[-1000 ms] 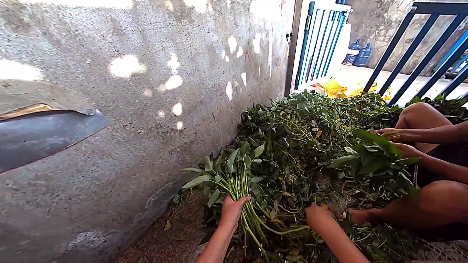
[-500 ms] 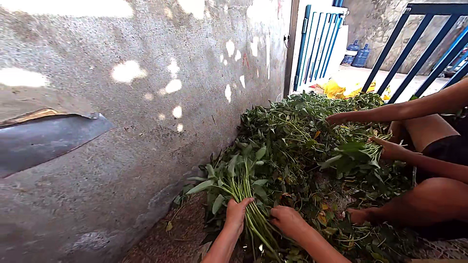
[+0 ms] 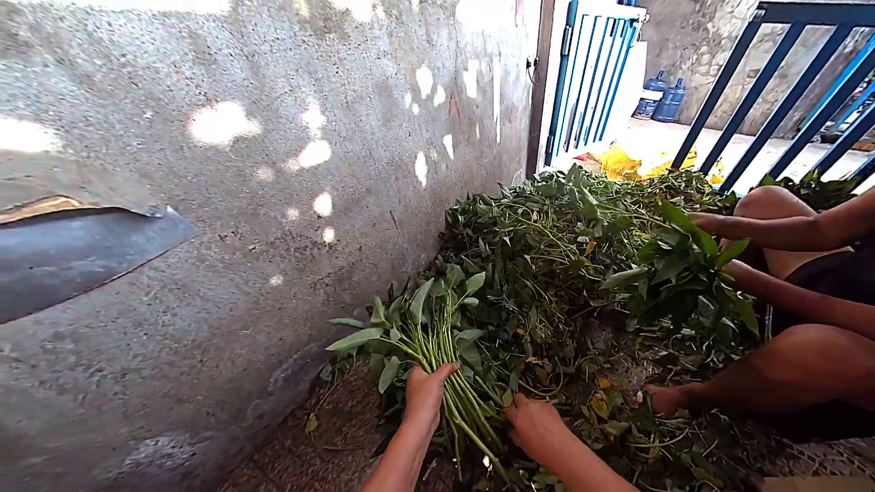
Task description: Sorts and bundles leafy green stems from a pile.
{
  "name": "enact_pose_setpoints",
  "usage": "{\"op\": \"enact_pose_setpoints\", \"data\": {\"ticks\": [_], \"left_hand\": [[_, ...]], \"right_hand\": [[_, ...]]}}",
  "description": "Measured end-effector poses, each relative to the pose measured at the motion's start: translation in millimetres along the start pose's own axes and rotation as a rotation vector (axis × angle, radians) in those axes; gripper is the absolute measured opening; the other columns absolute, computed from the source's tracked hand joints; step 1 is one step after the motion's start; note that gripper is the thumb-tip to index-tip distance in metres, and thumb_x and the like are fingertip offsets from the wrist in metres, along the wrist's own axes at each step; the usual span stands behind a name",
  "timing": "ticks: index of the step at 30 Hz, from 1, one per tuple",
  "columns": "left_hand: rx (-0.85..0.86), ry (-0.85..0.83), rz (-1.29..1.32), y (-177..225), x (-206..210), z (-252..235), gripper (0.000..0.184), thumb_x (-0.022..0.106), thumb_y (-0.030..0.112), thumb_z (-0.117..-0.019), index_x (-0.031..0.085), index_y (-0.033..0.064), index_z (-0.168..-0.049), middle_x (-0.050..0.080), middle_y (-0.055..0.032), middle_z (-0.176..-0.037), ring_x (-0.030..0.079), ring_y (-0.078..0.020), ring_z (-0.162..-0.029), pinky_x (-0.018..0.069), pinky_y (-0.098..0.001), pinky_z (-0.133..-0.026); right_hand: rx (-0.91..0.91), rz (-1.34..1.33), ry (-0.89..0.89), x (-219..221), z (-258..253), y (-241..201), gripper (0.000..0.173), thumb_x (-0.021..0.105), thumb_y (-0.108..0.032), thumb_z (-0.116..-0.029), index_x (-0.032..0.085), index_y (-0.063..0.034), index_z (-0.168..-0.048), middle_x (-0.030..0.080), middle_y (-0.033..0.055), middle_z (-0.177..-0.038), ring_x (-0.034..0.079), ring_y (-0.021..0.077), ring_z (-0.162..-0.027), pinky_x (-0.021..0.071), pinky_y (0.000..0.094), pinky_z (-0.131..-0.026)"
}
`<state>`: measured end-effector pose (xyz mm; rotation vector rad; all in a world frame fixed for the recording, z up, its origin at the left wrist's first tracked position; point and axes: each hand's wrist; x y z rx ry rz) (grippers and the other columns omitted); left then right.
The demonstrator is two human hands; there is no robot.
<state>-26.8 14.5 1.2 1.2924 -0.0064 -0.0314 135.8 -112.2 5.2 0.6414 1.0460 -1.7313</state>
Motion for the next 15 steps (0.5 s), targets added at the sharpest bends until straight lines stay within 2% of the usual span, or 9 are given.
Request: {"op": "enact_pose_setpoints", "data": {"ticks": [3, 6, 9, 13, 15], "left_hand": [[-0.025, 0.002, 0.079, -5, -11, -6, 0.054, 0.079, -0.002, -0.0821, 0.053, -0.0074, -0.129, 0.068, -0.0203, -0.109, 0.071, -0.0234, -0.095, 0.0608, -0.0383, -0.082], [-0.068, 0.065, 0.107, -17, -17, -14, 0.054, 0.077, -0.004, -0.0843, 0.051, -0.0071, -0.132, 0.067, -0.0219, -0.113, 0.07, -0.0252, -0.097, 0.0601, -0.0397, -0.084], [-0.153, 0.201, 0.137, -27, -20, -20, 0.054, 0.075, -0.006, -0.0847, 0.05, -0.0073, -0.133, 0.063, -0.0242, -0.119, 0.067, -0.0284, -0.103, 0.0577, -0.0432, -0.086], [-0.291, 0.315, 0.19, -41, -23, -27, 0.052, 0.075, -0.003, -0.0859, 0.052, -0.0063, -0.133, 0.062, -0.0254, -0.123, 0.064, -0.0319, -0.109, 0.0552, -0.0481, -0.09], [-0.331, 0.355, 0.214, -44, -25, -32, 0.053, 0.075, -0.002, -0.0864, 0.052, -0.0058, -0.134, 0.062, -0.0251, -0.124, 0.063, -0.0326, -0.111, 0.0546, -0.049, -0.091]], "right_hand": [[-0.108, -0.033, -0.004, 16, -3, 4, 0.032, 0.055, -0.024, -0.1048, 0.069, -0.0003, -0.12, 0.06, 0.0265, -0.13, 0.064, 0.0429, -0.115, 0.0527, 0.0586, -0.097], [-0.119, -0.109, 0.009, 25, -5, 1, 0.033, 0.052, -0.022, -0.1056, 0.069, 0.003, -0.117, 0.064, 0.0255, -0.126, 0.063, 0.0407, -0.119, 0.0507, 0.0564, -0.101], [-0.088, -0.394, 0.162, 43, -9, 2, 0.032, 0.053, -0.022, -0.1047, 0.071, 0.0045, -0.112, 0.069, 0.0234, -0.114, 0.066, 0.0355, -0.115, 0.0493, 0.0502, -0.104], [-0.048, -0.901, 0.34, 48, -12, -1, 0.032, 0.056, -0.023, -0.1042, 0.072, 0.003, -0.112, 0.071, 0.0167, -0.107, 0.068, 0.0223, -0.099, 0.0539, 0.0401, -0.094], [-0.006, -1.117, 0.4, 47, -14, -2, 0.029, 0.053, -0.021, -0.1056, 0.07, 0.0012, -0.114, 0.07, 0.0109, -0.102, 0.067, 0.0147, -0.082, 0.0582, 0.0339, -0.077]]}}
Point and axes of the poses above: each hand's wrist, its own z-axis away from the middle knuckle, its own x-axis out of the palm, y = z × x
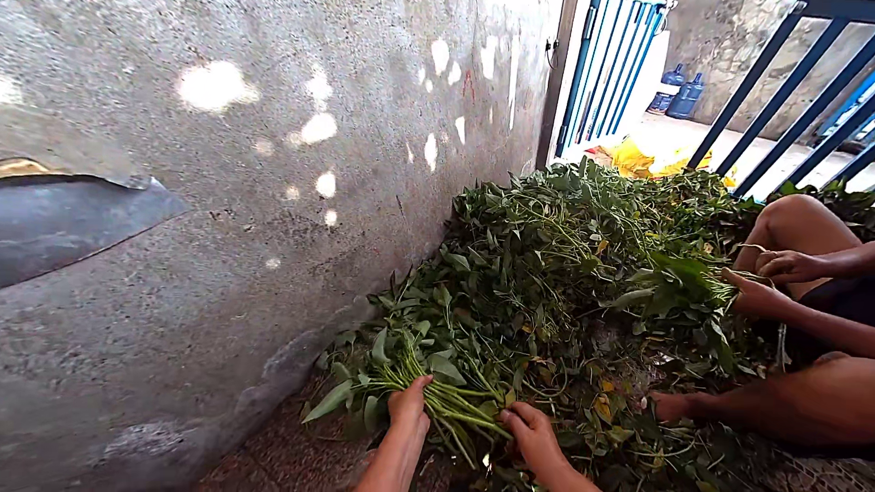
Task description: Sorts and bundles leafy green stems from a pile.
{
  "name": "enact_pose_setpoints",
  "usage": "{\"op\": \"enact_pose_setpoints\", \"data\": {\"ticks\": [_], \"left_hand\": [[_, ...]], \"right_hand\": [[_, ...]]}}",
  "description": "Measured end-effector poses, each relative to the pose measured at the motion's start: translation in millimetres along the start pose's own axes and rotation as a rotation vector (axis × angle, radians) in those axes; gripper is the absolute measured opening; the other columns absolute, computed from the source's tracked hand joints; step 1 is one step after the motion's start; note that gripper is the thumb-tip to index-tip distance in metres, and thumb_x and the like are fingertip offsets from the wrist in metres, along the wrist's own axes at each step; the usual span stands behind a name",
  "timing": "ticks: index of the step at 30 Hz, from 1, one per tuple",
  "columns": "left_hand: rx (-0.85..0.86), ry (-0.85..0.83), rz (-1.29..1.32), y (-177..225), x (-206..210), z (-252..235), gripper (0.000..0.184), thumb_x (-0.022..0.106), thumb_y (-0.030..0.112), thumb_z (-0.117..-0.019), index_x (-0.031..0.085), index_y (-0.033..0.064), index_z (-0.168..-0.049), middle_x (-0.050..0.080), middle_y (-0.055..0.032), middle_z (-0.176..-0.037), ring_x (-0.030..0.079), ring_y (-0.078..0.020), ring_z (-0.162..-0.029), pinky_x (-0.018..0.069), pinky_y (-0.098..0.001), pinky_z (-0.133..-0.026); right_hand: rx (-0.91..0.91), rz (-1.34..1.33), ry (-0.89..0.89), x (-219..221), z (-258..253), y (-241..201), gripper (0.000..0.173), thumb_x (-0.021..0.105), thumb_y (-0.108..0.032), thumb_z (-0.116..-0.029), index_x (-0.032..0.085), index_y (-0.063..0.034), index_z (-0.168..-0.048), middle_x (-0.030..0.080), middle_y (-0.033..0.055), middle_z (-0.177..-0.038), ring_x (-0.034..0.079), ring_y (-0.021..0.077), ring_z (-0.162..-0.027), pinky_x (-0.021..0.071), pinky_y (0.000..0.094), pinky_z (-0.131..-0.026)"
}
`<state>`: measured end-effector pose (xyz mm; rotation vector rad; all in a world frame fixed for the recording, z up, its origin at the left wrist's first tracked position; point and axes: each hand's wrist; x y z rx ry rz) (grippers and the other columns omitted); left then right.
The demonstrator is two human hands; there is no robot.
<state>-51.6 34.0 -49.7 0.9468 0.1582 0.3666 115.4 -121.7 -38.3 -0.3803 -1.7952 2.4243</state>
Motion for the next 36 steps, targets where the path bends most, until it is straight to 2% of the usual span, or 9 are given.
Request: {"op": "enact_pose_setpoints", "data": {"ticks": [3, 5, 7, 12, 17, 22, 27, 32, 36], "left_hand": [[-0.015, 0.034, 0.037, 6, -6, -15, 0.054, 0.075, -0.001, -0.0875, 0.05, -0.0057, -0.136, 0.061, -0.0252, -0.126, 0.063, -0.033, -0.112, 0.0545, -0.0498, -0.091], [-0.026, 0.003, 0.071, 10, -8, -21, 0.052, 0.072, 0.0, -0.0901, 0.049, -0.0049, -0.137, 0.064, -0.0249, -0.119, 0.068, -0.0316, -0.101, 0.059, -0.047, -0.083], [-0.047, -0.051, 0.12, 11, -7, -22, 0.05, 0.069, -0.002, -0.0916, 0.047, -0.0053, -0.136, 0.066, -0.026, -0.11, 0.072, -0.0321, -0.086, 0.0628, -0.0446, -0.073], [-0.034, -0.13, 0.132, 16, 0, -18, 0.045, 0.066, -0.005, -0.0922, 0.047, -0.006, -0.133, 0.068, -0.0241, -0.099, 0.072, -0.0293, -0.077, 0.0629, -0.0414, -0.067], [-0.053, -0.109, 0.167, 23, -1, -19, 0.043, 0.066, -0.004, -0.092, 0.049, -0.0055, -0.131, 0.069, -0.0236, -0.097, 0.072, -0.029, -0.076, 0.0624, -0.0409, -0.066], [-0.106, -0.115, 0.159, 14, -8, -26, 0.037, 0.067, -0.002, -0.0915, 0.054, -0.0055, -0.126, 0.07, -0.0213, -0.096, 0.071, -0.0276, -0.08, 0.0611, -0.0414, -0.071], [-0.137, -0.144, 0.165, 11, -6, -23, 0.033, 0.067, -0.001, -0.0907, 0.056, -0.0041, -0.121, 0.069, -0.0197, -0.093, 0.069, -0.0269, -0.078, 0.0598, -0.0417, -0.07], [-0.174, -0.201, 0.218, 15, -4, -15, 0.03, 0.064, 0.001, -0.0928, 0.055, -0.0044, -0.121, 0.069, -0.0202, -0.093, 0.07, -0.027, -0.077, 0.061, -0.0412, -0.068], [-0.189, -0.241, 0.225, 18, -2, -7, 0.025, 0.064, 0.0, -0.0919, 0.058, -0.0027, -0.116, 0.068, -0.0177, -0.091, 0.069, -0.0246, -0.077, 0.0595, -0.0397, -0.068]], "right_hand": [[0.051, 0.202, 0.016, -24, -13, -2, 0.03, 0.049, -0.02, -0.1071, 0.069, 0.0001, -0.117, 0.07, 0.0111, -0.102, 0.068, 0.0165, -0.08, 0.0586, 0.0341, -0.076], [0.24, 0.781, -0.173, -55, -32, -14, 0.034, 0.049, -0.019, -0.106, 0.067, -0.0069, -0.132, 0.065, 0.0177, -0.133, 0.067, 0.0316, -0.115, 0.0528, 0.051, -0.1], [0.473, 1.098, -0.295, -71, -51, -16, 0.049, 0.056, -0.011, -0.0989, 0.055, -0.0139, -0.148, 0.04, 0.0268, -0.157, 0.058, 0.0494, -0.125, 0.0488, 0.0686, -0.099], [0.318, 0.987, -0.174, -72, -106, 27, 0.042, 0.056, -0.021, -0.1033, 0.058, -0.0007, -0.14, 0.055, 0.0251, -0.145, 0.054, 0.041, -0.134, 0.0442, 0.0577, -0.111], [0.329, 1.052, -0.185, -47, -130, 56, 0.045, 0.063, -0.023, -0.1007, 0.059, -0.0004, -0.14, 0.057, 0.0248, -0.143, 0.047, 0.0434, -0.14, 0.0396, 0.0612, -0.113], [0.39, 0.789, -0.165, -66, -124, 27, 0.046, 0.056, -0.02, -0.1019, 0.053, -0.0005, -0.143, 0.06, 0.0254, -0.138, 0.059, 0.04, -0.129, 0.0455, 0.0593, -0.109], [0.333, 0.371, 0.002, -108, -107, -29, 0.049, 0.052, -0.017, -0.1028, 0.043, -0.0051, -0.149, 0.065, 0.0224, -0.124, 0.069, 0.0321, -0.102, 0.0561, 0.0508, -0.089], [0.086, 0.006, 0.271, -137, -63, -72, 0.032, 0.05, -0.014, -0.1049, 0.058, 0.0006, -0.133, 0.065, 0.0084, -0.096, 0.055, 0.0114, -0.066, 0.0474, 0.0298, -0.057], [0.187, -0.201, 0.279, -151, -34, -63, 0.029, 0.048, -0.014, -0.1084, 0.056, 0.0003, -0.132, 0.055, 0.002, -0.077, 0.047, 0.0086, -0.054, 0.0431, 0.0251, -0.05]]}}
Point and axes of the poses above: each hand's wrist, its own z-axis away from the middle knuckle, its own x-axis out of the palm, y = z × x
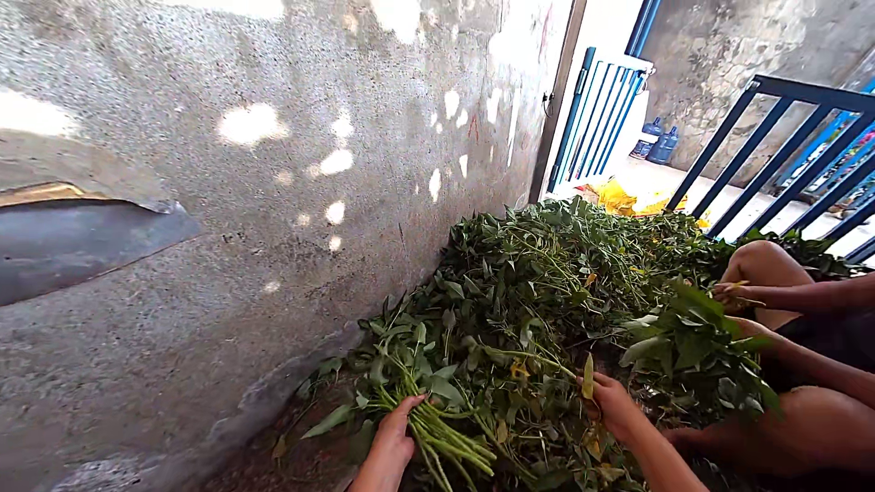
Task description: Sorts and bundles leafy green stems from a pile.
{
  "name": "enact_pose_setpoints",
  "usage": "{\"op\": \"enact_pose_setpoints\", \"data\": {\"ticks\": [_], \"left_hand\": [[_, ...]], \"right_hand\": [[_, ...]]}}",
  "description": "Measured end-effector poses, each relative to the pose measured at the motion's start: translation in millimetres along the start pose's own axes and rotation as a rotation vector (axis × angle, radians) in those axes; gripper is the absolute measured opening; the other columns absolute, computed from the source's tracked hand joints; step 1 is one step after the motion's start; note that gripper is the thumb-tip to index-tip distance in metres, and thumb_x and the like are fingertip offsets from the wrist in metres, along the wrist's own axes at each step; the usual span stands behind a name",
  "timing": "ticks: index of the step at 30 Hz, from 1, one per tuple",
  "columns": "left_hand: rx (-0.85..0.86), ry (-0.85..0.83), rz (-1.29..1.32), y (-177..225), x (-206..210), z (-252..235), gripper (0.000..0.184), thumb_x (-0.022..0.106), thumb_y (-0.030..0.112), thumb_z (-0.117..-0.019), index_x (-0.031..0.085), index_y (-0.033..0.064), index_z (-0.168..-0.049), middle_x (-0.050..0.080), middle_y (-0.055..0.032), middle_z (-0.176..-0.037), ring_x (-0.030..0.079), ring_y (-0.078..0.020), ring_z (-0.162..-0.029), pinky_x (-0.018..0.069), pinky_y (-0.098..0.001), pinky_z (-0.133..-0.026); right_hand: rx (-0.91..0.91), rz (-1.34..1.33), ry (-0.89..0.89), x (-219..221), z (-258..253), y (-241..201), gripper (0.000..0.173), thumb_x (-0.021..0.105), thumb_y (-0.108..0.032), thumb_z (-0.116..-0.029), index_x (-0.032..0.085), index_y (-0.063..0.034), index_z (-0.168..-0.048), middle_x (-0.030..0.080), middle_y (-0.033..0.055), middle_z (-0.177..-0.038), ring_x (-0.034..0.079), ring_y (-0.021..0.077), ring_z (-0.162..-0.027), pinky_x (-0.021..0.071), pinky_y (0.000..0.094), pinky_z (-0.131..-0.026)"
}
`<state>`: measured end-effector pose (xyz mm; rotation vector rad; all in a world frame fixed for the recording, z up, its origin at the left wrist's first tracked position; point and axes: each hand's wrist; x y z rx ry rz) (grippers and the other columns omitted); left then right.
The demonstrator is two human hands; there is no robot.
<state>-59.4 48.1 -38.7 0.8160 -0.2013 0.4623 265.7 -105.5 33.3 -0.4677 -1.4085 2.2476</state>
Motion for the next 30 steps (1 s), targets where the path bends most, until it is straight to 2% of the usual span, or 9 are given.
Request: {"op": "enact_pose_setpoints", "data": {"ticks": [2, 4, 7, 10, 17, 19, 21, 23, 30], "left_hand": [[-0.004, -0.012, 0.0, -1, 1, 4, 0.024, 0.064, 0.0, -0.0923, 0.059, -0.0019, -0.115, 0.068, -0.0166, -0.092, 0.068, -0.0234, -0.077, 0.0595, -0.0385, -0.067], [-0.013, -0.011, -0.009, -4, -3, 7, 0.023, 0.064, 0.001, -0.0925, 0.059, -0.0014, -0.115, 0.068, -0.016, -0.092, 0.068, -0.023, -0.077, 0.0593, -0.038, -0.067], [-0.007, -0.025, -0.04, 0, -2, 9, 0.025, 0.065, 0.002, -0.091, 0.059, -0.0008, -0.115, 0.067, -0.0164, -0.088, 0.067, -0.0241, -0.074, 0.0583, -0.0397, -0.065], [0.034, -0.036, -0.123, -5, -9, 8, 0.033, 0.067, 0.002, -0.0912, 0.056, -0.0034, -0.122, 0.068, -0.019, -0.09, 0.069, -0.0263, -0.076, 0.0596, -0.0416, -0.066], [0.155, -0.081, -0.248, -35, 3, 19, 0.047, 0.07, -0.007, -0.0857, 0.05, -0.0056, -0.128, 0.068, -0.021, -0.096, 0.07, -0.0274, -0.078, 0.0604, -0.0409, -0.069], [0.181, -0.126, -0.25, -38, 8, 21, 0.053, 0.071, -0.007, -0.0855, 0.048, -0.0049, -0.132, 0.068, -0.0215, -0.102, 0.07, -0.0275, -0.083, 0.061, -0.0412, -0.072], [0.206, -0.152, -0.238, -40, 10, 22, 0.057, 0.072, -0.008, -0.0842, 0.048, -0.0039, -0.136, 0.067, -0.0219, -0.113, 0.07, -0.0277, -0.095, 0.0604, -0.043, -0.082], [0.22, -0.164, -0.222, -37, 12, 22, 0.057, 0.068, -0.009, -0.0857, 0.047, -0.0024, -0.138, 0.064, -0.0207, -0.121, 0.066, -0.0257, -0.105, 0.0583, -0.0417, -0.088], [0.189, -0.183, -0.051, -26, 9, 14, 0.041, 0.055, -0.001, -0.1003, 0.044, 0.0011, -0.14, 0.065, -0.0182, -0.117, 0.068, -0.0223, -0.1, 0.0595, -0.0402, -0.084]], "right_hand": [[-0.034, -0.22, 0.014, 1, 11, 2, 0.029, 0.041, -0.013, -0.1098, 0.053, -0.0011, -0.134, 0.058, 0.0026, -0.08, 0.05, 0.0088, -0.055, 0.0451, 0.0247, -0.05], [0.04, -0.335, -0.098, 3, 25, 10, 0.029, 0.038, -0.018, -0.1115, 0.05, -0.007, -0.136, 0.066, 0.0067, -0.095, 0.061, 0.0131, -0.065, 0.0532, 0.028, -0.056], [0.052, -0.353, -0.367, 7, 36, 27, 0.028, 0.048, -0.016, -0.1051, 0.051, -0.0092, -0.132, 0.068, 0.0068, -0.1, 0.068, 0.018, -0.08, 0.0589, 0.0358, -0.07], [0.024, -0.151, -0.447, 24, 40, 46, 0.04, 0.061, -0.012, -0.0959, 0.053, -0.0041, -0.134, 0.067, 0.0082, -0.11, 0.068, 0.0196, -0.092, 0.0597, 0.0392, -0.082], [-0.202, 0.166, -0.363, 84, 49, 80, 0.032, 0.067, -0.005, -0.0944, 0.062, 0.0049, -0.124, 0.069, 0.0113, -0.111, 0.067, 0.0143, -0.1, 0.0566, 0.0331, -0.093], [-0.193, 0.217, -0.369, 95, 52, 86, 0.032, 0.067, -0.007, -0.0951, 0.063, 0.0055, -0.125, 0.07, 0.014, -0.112, 0.067, 0.0172, -0.101, 0.0556, 0.036, -0.094], [-0.193, 0.304, -0.411, 100, 53, 91, 0.032, 0.067, -0.011, -0.096, 0.064, 0.0044, -0.124, 0.07, 0.016, -0.111, 0.069, 0.0212, -0.101, 0.056, 0.0407, -0.095], [-0.205, 0.384, -0.439, 102, 51, 93, 0.03, 0.067, -0.013, -0.0965, 0.066, 0.0034, -0.122, 0.071, 0.0171, -0.11, 0.069, 0.0235, -0.099, 0.056, 0.043, -0.094], [-0.276, 0.604, -0.468, 102, 51, 77, 0.032, 0.063, -0.017, -0.0987, 0.068, 0.002, -0.124, 0.068, 0.0202, -0.122, 0.067, 0.0287, -0.11, 0.0535, 0.0454, -0.1]]}}
Point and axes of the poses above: each hand's wrist, its own z-axis away from the middle knuckle, its own x-axis out of the palm, y = z × x
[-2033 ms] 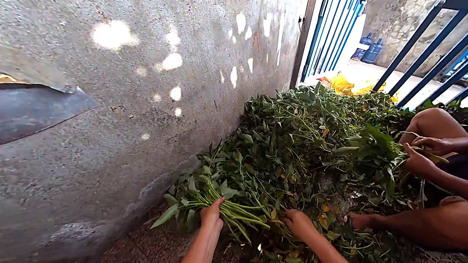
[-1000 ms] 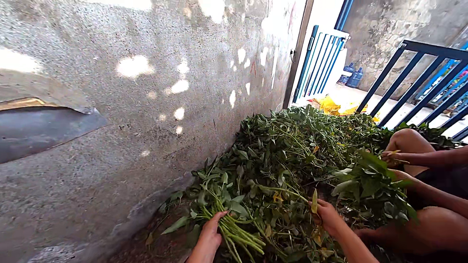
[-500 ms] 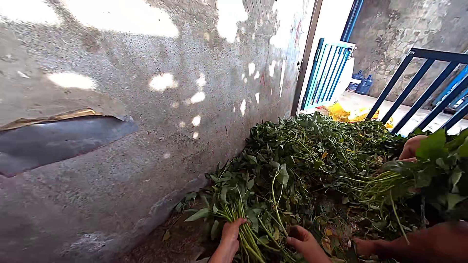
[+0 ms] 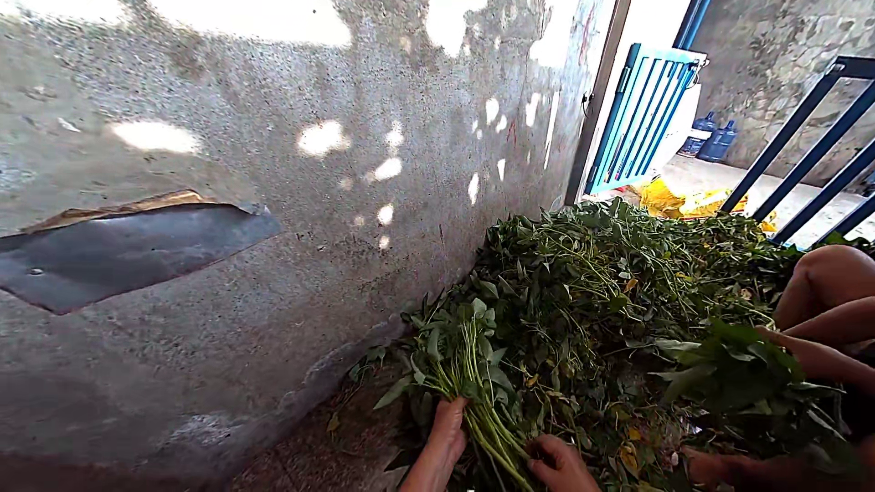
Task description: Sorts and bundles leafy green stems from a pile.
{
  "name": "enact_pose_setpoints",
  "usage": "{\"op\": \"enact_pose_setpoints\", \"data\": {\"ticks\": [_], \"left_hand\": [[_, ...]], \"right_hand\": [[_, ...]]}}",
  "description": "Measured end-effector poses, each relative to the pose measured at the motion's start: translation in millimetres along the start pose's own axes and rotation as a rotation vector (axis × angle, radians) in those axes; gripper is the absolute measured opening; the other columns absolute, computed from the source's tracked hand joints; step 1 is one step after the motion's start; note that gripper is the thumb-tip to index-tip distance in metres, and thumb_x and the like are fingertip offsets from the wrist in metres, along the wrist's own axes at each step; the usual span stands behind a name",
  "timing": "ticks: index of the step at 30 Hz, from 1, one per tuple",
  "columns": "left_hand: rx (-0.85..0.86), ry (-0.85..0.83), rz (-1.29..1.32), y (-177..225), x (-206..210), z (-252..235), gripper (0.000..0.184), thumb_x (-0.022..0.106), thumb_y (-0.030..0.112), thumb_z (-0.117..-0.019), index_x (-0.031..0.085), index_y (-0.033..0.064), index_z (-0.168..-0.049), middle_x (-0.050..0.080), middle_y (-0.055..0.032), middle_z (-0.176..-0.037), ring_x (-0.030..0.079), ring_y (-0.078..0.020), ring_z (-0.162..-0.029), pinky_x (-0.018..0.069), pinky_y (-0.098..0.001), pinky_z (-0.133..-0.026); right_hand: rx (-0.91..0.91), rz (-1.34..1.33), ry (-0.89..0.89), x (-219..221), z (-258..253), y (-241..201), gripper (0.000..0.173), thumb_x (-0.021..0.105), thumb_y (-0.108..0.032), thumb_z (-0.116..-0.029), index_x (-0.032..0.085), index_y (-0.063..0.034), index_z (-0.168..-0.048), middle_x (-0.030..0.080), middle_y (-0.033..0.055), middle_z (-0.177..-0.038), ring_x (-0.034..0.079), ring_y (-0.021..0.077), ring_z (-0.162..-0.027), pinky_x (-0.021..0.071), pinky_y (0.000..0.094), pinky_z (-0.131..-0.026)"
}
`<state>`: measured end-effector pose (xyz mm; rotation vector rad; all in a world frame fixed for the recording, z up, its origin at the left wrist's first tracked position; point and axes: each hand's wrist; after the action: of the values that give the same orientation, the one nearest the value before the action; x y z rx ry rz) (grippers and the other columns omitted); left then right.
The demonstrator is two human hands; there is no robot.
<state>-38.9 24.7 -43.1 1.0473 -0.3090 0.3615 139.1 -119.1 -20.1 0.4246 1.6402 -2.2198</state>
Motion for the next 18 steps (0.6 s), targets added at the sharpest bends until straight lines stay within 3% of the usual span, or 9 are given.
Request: {"op": "enact_pose_setpoints", "data": {"ticks": [5, 9, 13, 18], "left_hand": [[-0.031, -0.023, -0.047, -1, 1, -1, 0.044, 0.054, -0.002, -0.1004, 0.042, 0.0007, -0.142, 0.064, -0.0196, -0.12, 0.067, -0.0235, -0.102, 0.0592, -0.0403, -0.086], [0.038, 0.014, -0.178, 3, 5, -1, 0.049, 0.061, -0.006, -0.0942, 0.045, -0.0021, -0.14, 0.065, -0.0203, -0.119, 0.068, -0.023, -0.101, 0.0596, -0.0384, -0.085], [0.155, 0.085, -0.248, 4, 10, 0, 0.056, 0.063, -0.008, -0.0905, 0.043, -0.0051, -0.142, 0.06, -0.0232, -0.128, 0.064, -0.0247, -0.111, 0.056, -0.0391, -0.093], [0.216, 0.137, -0.247, 3, 14, 2, 0.061, 0.068, -0.009, -0.0875, 0.042, -0.0062, -0.142, 0.059, -0.0236, -0.129, 0.063, -0.0252, -0.114, 0.0552, -0.0391, -0.095]], "right_hand": [[0.006, 0.197, -0.049, -9, 1, -14, 0.031, 0.061, -0.018, -0.1002, 0.069, -0.0032, -0.127, 0.067, 0.018, -0.123, 0.065, 0.0298, -0.114, 0.051, 0.0473, -0.103], [0.061, 0.37, -0.083, -12, 3, -21, 0.033, 0.058, -0.021, -0.1028, 0.067, -0.002, -0.129, 0.066, 0.0203, -0.125, 0.064, 0.0329, -0.118, 0.0489, 0.0481, -0.106], [0.058, 0.422, -0.104, -10, 6, -12, 0.036, 0.06, -0.029, -0.103, 0.07, 0.0006, -0.121, 0.069, 0.0215, -0.118, 0.066, 0.0345, -0.116, 0.0494, 0.05, -0.105], [0.089, 0.541, -0.176, -11, 7, -19, 0.045, 0.05, -0.037, -0.107, 0.07, 0.0029, -0.112, 0.07, 0.023, -0.113, 0.067, 0.0379, -0.113, 0.0506, 0.0558, -0.099]]}}
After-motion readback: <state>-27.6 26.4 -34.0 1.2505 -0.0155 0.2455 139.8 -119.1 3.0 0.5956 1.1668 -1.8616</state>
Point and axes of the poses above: each hand's wrist, its own z-axis away from the middle knuckle, its own x-axis out of the palm, y = z × x
